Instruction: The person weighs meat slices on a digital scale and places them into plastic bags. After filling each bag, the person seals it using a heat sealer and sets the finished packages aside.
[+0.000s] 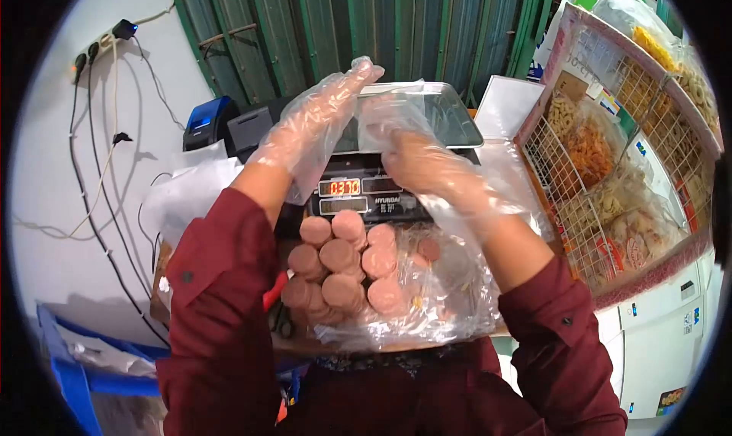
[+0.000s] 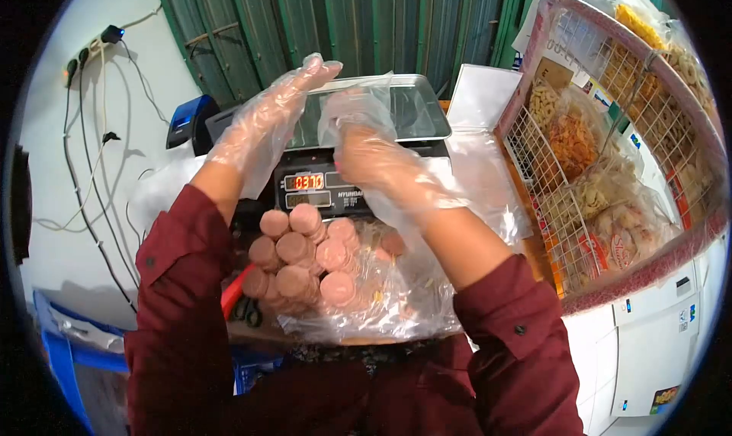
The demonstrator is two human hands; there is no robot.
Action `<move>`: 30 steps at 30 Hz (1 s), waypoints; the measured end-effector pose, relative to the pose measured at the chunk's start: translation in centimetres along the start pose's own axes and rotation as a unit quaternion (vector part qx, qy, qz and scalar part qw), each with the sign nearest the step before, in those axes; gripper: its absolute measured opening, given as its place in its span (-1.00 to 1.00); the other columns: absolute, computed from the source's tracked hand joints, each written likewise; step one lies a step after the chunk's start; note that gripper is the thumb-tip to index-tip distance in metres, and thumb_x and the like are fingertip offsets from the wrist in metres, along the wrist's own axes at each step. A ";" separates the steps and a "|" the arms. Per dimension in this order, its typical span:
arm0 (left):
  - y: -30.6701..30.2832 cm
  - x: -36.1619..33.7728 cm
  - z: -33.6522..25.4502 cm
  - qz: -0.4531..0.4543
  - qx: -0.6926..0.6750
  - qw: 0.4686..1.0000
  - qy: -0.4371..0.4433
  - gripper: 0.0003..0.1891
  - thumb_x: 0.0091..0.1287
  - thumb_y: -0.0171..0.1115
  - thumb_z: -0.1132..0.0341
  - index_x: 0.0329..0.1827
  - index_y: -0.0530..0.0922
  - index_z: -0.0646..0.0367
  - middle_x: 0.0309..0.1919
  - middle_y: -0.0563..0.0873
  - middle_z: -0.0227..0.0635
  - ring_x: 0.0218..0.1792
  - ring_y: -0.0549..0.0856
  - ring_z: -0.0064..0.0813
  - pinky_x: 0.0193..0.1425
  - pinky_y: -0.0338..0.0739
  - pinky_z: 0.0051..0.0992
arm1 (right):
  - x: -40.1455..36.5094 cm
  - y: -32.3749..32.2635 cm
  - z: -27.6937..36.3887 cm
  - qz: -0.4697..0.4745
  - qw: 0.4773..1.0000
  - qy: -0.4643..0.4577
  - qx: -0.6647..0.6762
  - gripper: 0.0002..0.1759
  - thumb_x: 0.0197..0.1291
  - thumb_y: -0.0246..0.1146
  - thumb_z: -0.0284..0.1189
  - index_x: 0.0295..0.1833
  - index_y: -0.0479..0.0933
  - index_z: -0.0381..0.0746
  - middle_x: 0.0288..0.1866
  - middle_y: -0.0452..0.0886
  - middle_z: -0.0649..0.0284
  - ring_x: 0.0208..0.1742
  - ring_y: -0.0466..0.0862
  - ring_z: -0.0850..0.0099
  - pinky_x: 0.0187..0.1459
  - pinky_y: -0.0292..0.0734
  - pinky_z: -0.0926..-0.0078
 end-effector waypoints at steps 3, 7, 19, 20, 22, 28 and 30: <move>-3.3 -0.9 3.1 0.078 -0.011 0.992 0.094 -0.32 0.40 0.25 -0.19 0.38 0.53 0.14 0.37 0.56 -0.17 0.43 0.45 -0.24 0.56 0.16 -0.33 | -5.5 -1.1 1.3 -0.025 0.996 -0.020 0.080 -0.44 0.28 0.21 -0.41 0.39 0.46 -0.34 0.28 0.59 -0.16 0.33 0.58 0.08 0.36 0.42 0.28; -1.0 -11.3 0.0 0.076 -0.054 0.988 0.126 -0.58 0.47 0.27 0.23 0.27 0.60 0.32 0.07 0.74 -0.25 0.05 0.68 -0.48 0.21 0.53 -0.49 | -10.1 -0.1 0.6 0.049 0.961 -0.026 0.271 -0.48 0.27 0.28 -0.29 0.23 0.56 -0.42 0.05 0.72 -0.02 0.05 0.72 0.29 0.11 0.59 0.30; 7.8 -27.4 5.8 -0.090 0.270 0.926 0.249 -0.73 0.30 0.33 0.43 0.05 0.63 0.24 -0.24 0.73 -0.12 -0.23 0.72 -0.10 -0.11 0.58 -0.18 | -19.4 5.6 0.7 -0.004 0.940 0.032 0.341 -0.56 0.21 0.40 -0.38 0.17 0.62 -0.34 0.13 0.65 0.18 0.14 0.59 0.41 0.23 0.47 0.38; 7.9 -27.5 6.7 -0.109 0.231 0.941 0.224 -0.68 0.30 0.34 0.44 0.11 0.61 0.26 -0.20 0.73 -0.10 -0.22 0.73 -0.10 -0.10 0.58 -0.20 | -19.6 6.5 0.4 -0.003 0.940 0.033 0.340 -0.56 0.21 0.40 -0.38 0.17 0.62 -0.34 0.13 0.65 0.18 0.14 0.59 0.41 0.23 0.47 0.38; 8.2 -27.9 7.5 -0.122 0.205 0.941 0.239 -0.58 0.31 0.33 0.44 0.23 0.55 0.33 -0.12 0.73 -0.04 -0.23 0.75 -0.14 -0.06 0.60 -0.22 | -19.6 7.5 0.0 -0.057 0.947 -0.007 0.316 -0.52 0.19 0.42 -0.35 0.18 0.62 -0.35 0.14 0.63 0.17 0.13 0.59 0.39 0.23 0.48 0.37; 8.9 -28.3 8.9 -0.123 0.203 0.945 0.225 -0.43 0.29 0.33 0.44 0.37 0.44 0.42 0.10 0.68 0.02 -0.22 0.79 -0.22 -0.02 0.63 -0.26 | -19.3 7.9 1.6 -0.046 0.933 0.005 0.356 -0.47 0.19 0.46 -0.32 0.19 0.60 -0.42 0.07 0.61 0.20 0.10 0.60 0.39 0.18 0.51 0.39; 8.9 -28.2 9.3 -0.079 0.185 0.971 0.128 -0.37 0.29 0.34 0.42 0.42 0.38 0.43 0.20 0.64 0.06 -0.16 0.79 -0.22 0.03 0.64 -0.25 | -19.2 8.2 1.8 -0.057 0.927 0.001 0.372 -0.47 0.18 0.47 -0.35 0.20 0.59 -0.43 0.07 0.61 0.20 0.09 0.60 0.40 0.16 0.51 0.41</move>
Point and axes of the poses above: each hand's wrist, its own x-axis towards the middle knuckle, its own y-axis out of the palm, z = x × y, the point moved 3 cm from there along x, towards the middle knuckle
